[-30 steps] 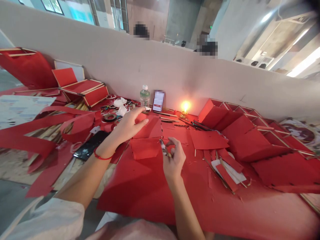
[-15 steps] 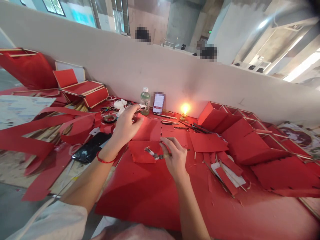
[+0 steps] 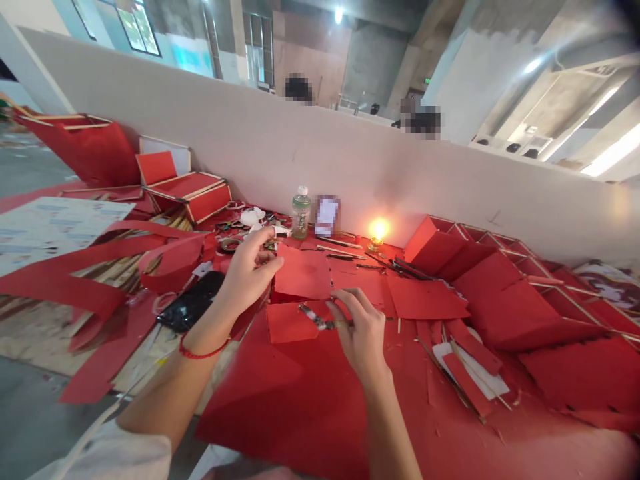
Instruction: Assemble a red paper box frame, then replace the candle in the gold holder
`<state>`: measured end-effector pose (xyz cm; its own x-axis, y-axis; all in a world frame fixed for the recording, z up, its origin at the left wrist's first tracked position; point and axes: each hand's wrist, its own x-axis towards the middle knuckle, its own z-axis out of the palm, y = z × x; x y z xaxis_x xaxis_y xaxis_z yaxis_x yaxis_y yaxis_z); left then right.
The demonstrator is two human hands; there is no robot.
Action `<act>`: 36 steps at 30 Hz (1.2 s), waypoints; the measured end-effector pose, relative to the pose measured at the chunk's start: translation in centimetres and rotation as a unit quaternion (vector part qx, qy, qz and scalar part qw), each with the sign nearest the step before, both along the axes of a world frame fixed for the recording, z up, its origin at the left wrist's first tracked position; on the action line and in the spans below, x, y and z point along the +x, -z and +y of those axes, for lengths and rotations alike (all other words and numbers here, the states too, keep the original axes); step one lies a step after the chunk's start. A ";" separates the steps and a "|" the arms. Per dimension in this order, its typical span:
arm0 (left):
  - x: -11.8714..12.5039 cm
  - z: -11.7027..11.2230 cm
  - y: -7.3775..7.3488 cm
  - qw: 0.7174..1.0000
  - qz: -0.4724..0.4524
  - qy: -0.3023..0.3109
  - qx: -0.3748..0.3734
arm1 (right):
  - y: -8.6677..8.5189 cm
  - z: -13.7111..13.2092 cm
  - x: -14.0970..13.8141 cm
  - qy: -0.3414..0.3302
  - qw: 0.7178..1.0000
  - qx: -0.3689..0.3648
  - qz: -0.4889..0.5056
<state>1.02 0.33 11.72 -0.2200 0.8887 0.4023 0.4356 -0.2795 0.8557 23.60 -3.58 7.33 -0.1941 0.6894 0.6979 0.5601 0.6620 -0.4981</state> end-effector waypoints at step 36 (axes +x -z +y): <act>-2.5 1.8 1.0 0.995 -0.094 0.016 -0.035 | -0.1 0.4 0.6 -0.024 0.994 -0.054 0.091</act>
